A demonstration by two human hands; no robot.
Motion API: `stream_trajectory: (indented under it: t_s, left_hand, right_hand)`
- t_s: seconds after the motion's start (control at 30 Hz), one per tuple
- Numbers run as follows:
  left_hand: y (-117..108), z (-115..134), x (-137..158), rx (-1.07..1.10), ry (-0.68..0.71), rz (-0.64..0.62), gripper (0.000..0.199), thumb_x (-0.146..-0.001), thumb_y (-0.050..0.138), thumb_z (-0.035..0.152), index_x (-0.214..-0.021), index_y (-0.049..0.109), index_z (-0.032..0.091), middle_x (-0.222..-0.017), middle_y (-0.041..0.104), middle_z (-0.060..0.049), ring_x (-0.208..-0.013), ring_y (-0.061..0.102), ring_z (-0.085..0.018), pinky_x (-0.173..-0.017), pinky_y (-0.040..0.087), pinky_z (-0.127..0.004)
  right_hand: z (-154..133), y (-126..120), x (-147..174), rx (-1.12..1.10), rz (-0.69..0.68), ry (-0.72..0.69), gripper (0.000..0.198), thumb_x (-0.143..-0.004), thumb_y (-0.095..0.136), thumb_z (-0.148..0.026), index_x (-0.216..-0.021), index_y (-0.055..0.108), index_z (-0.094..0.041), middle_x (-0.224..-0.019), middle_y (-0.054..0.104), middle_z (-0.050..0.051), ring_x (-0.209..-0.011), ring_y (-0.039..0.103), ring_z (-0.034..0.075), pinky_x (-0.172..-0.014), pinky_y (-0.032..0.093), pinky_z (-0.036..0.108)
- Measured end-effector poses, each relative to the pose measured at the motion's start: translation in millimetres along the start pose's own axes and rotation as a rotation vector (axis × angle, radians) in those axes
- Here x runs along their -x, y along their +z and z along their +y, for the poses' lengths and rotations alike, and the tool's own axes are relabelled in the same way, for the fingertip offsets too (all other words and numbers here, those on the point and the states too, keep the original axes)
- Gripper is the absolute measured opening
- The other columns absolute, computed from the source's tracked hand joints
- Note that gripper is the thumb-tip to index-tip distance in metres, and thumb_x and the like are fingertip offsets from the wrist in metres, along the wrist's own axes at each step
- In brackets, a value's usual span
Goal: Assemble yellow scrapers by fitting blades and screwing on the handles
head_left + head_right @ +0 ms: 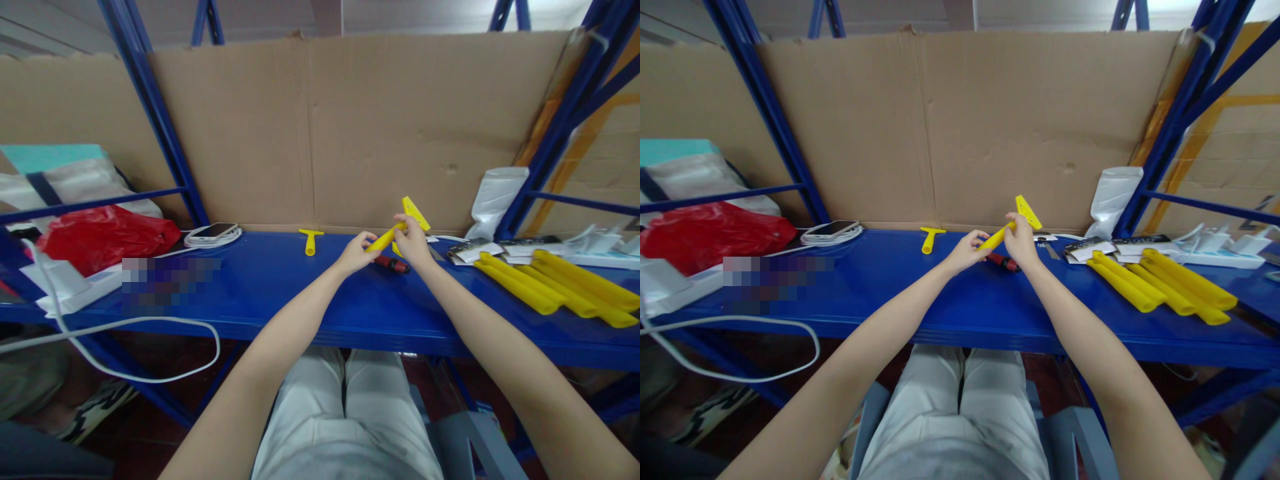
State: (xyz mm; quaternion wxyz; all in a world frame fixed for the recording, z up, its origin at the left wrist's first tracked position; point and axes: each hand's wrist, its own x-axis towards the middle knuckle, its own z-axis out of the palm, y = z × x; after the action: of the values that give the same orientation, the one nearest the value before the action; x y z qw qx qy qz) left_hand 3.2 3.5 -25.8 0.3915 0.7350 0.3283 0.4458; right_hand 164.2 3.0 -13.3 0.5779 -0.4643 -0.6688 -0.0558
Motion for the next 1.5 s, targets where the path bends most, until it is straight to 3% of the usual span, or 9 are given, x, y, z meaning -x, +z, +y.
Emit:
stream_trajectory:
  t_s: [0.17, 0.4, 0.63, 0.73, 0.97, 1.1, 1.2, 1.5]
  left_hand:
    - [-0.8, -7.8, -3.5, -0.197, 0.054, 0.122, 0.025, -0.065, 0.066, 0.013, -0.088, 0.056, 0.016, -0.079, 0.063, 0.0, -0.075, 0.06, -0.014, -0.077, 0.047, -0.031]
    - [-5.6, -1.1, 3.7, -0.472, 0.123, 0.139, 0.025, -0.069, 0.059, 0.013, -0.094, 0.058, 0.02, -0.095, 0.067, -0.005, -0.092, 0.061, -0.022, -0.085, 0.046, -0.037]
    - [-10.6, 4.4, 7.6, -0.637, 0.107, 0.151, 0.019, -0.074, 0.055, 0.014, -0.092, 0.06, 0.019, -0.097, 0.067, -0.01, -0.096, 0.061, -0.027, -0.086, 0.045, -0.038]
    - [-11.4, 2.8, 7.7, -0.672, 0.072, 0.161, 0.021, -0.074, 0.054, 0.012, -0.093, 0.061, 0.019, -0.095, 0.068, -0.011, -0.096, 0.062, -0.027, -0.087, 0.045, -0.039]
    - [-10.6, 1.1, 7.7, -0.633, 0.059, 0.168, 0.027, -0.073, 0.057, 0.011, -0.099, 0.062, 0.019, -0.1, 0.067, -0.01, -0.099, 0.061, -0.027, -0.089, 0.044, -0.04]
    - [-8.4, 6.2, 10.2, -0.688, 0.083, 0.103, 0.031, -0.076, 0.055, 0.014, -0.105, 0.061, 0.02, -0.104, 0.067, -0.009, -0.1, 0.061, -0.025, -0.088, 0.046, -0.037]
    - [-9.2, 10.1, 11.6, -0.757, 0.069, 0.084, 0.031, -0.078, 0.053, 0.016, -0.107, 0.06, 0.02, -0.106, 0.067, -0.008, -0.1, 0.061, -0.023, -0.087, 0.046, -0.033]
    - [-14.0, 18.6, 14.0, -0.852, 0.03, 0.098, 0.03, -0.08, 0.052, 0.022, -0.11, 0.058, 0.02, -0.107, 0.067, -0.007, -0.103, 0.06, -0.022, -0.085, 0.046, -0.029]
  right_hand:
    - [-15.4, -0.9, 4.5, -0.018, -0.084, -0.089, 0.025, -0.075, 0.041, -0.013, -0.094, 0.057, -0.019, -0.112, 0.061, 0.011, -0.109, 0.054, 0.022, -0.093, 0.042, 0.044]
    - [-16.5, 10.0, 10.3, -0.029, -0.267, -0.22, 0.022, -0.074, 0.045, -0.012, -0.088, 0.059, -0.021, -0.108, 0.063, 0.008, -0.108, 0.056, 0.021, -0.097, 0.041, 0.044]
    - [-20.6, 13.9, 15.8, -0.018, -0.421, -0.223, 0.029, -0.074, 0.045, -0.013, -0.098, 0.059, -0.021, -0.11, 0.062, 0.009, -0.108, 0.056, 0.02, -0.096, 0.042, 0.042]
    - [-21.4, 9.5, 13.6, 0.03, -0.406, -0.202, 0.029, -0.075, 0.044, -0.014, -0.098, 0.06, -0.02, -0.106, 0.064, 0.009, -0.098, 0.06, 0.021, -0.089, 0.047, 0.041]
    - [2.2, -4.0, 2.4, 0.181, -0.158, -0.053, 0.024, -0.074, 0.048, -0.016, -0.094, 0.062, -0.018, -0.095, 0.066, 0.011, -0.087, 0.062, 0.023, -0.078, 0.049, 0.038]
    - [0.1, -6.7, 3.9, 0.293, -0.267, 0.127, 0.019, -0.074, 0.05, -0.015, -0.089, 0.063, -0.018, -0.083, 0.069, 0.009, -0.076, 0.064, 0.022, -0.068, 0.049, 0.032]
    - [-14.4, -7.4, 6.5, 0.353, -0.387, 0.197, 0.024, -0.078, 0.047, -0.013, -0.096, 0.063, -0.015, -0.083, 0.07, 0.009, -0.073, 0.064, 0.019, -0.065, 0.046, 0.026]
    - [-33.2, -7.4, 8.8, 0.313, -0.466, 0.081, 0.028, -0.082, 0.045, -0.014, -0.102, 0.064, -0.013, -0.091, 0.07, 0.009, -0.074, 0.064, 0.016, -0.065, 0.044, 0.022]
